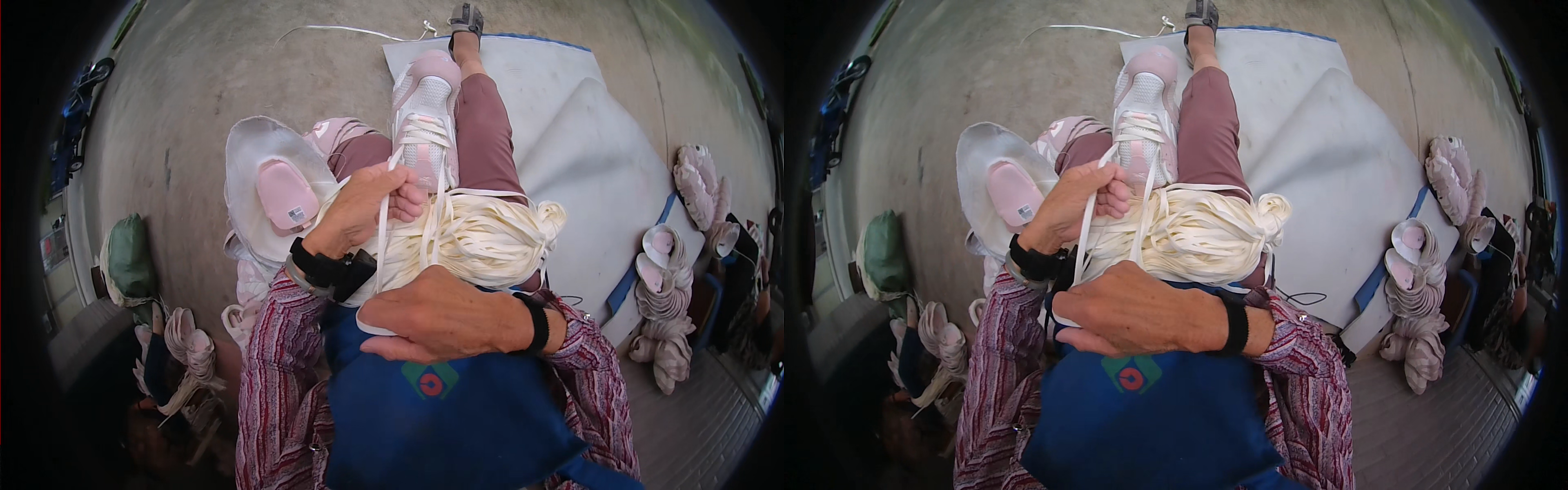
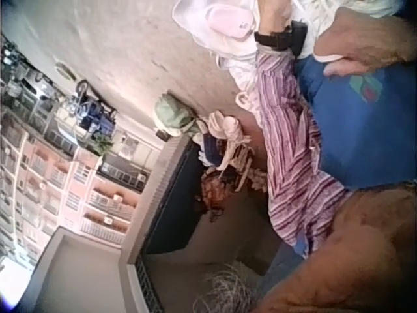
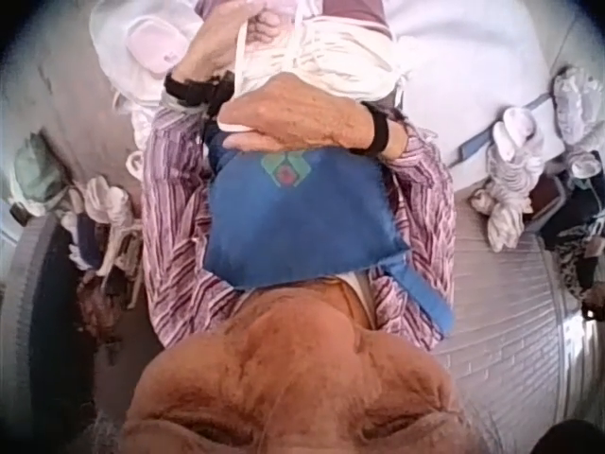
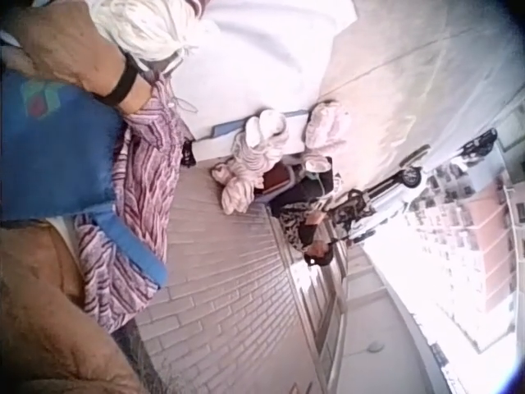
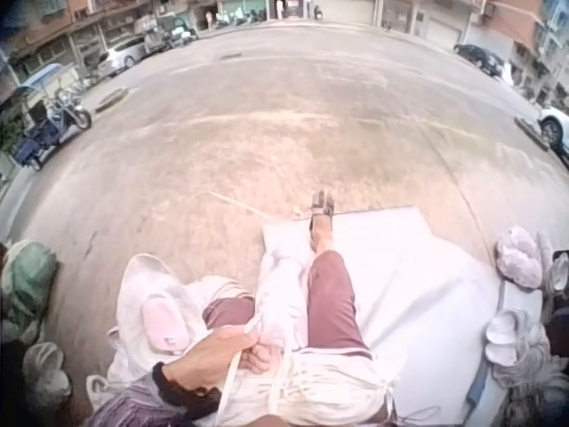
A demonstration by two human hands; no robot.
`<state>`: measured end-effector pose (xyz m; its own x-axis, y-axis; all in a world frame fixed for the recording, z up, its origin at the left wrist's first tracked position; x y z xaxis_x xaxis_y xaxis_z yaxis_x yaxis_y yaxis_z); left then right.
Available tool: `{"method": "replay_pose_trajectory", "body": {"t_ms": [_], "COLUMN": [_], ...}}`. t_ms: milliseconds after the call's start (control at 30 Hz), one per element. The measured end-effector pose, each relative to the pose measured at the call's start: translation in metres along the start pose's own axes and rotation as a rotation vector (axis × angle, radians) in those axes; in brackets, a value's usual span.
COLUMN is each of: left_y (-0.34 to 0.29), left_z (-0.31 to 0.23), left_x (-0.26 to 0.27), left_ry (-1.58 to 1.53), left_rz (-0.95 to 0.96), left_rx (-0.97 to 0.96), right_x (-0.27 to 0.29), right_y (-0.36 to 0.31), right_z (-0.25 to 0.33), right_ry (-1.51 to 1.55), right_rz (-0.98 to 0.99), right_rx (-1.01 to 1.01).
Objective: The recorder is lacing up pink sneakers and preparing them with laces.
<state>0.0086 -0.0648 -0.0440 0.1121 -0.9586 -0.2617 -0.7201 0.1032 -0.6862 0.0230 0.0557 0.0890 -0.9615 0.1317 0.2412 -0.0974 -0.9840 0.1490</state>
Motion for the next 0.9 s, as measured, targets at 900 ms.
{"method": "replay_pose_trajectory", "body": {"t_ms": [900], "left_y": [-0.216], "left_z": [-0.065], "left_x": [0.172], "left_ry": [-0.531], "left_rz": [-0.252], "left_rx": [-1.057], "right_x": [0.25], "right_y": [-0.187], "right_z": [0.011], "right_ry": [0.122], "right_rz": [-1.31], "right_rx": [-0.011]}}
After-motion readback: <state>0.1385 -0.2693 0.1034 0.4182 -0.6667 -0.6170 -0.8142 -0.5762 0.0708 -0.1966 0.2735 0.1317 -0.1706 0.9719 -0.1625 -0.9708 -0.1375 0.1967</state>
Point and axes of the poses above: each hand's wrist, its own y-axis towards the middle knuckle, its own x-axis out of the back of the hand, z = x × y, the point moved 5 cm from there along y, towards the middle knuckle, and after that the axes turned 9 degrees about y, right-handed, at the moved point
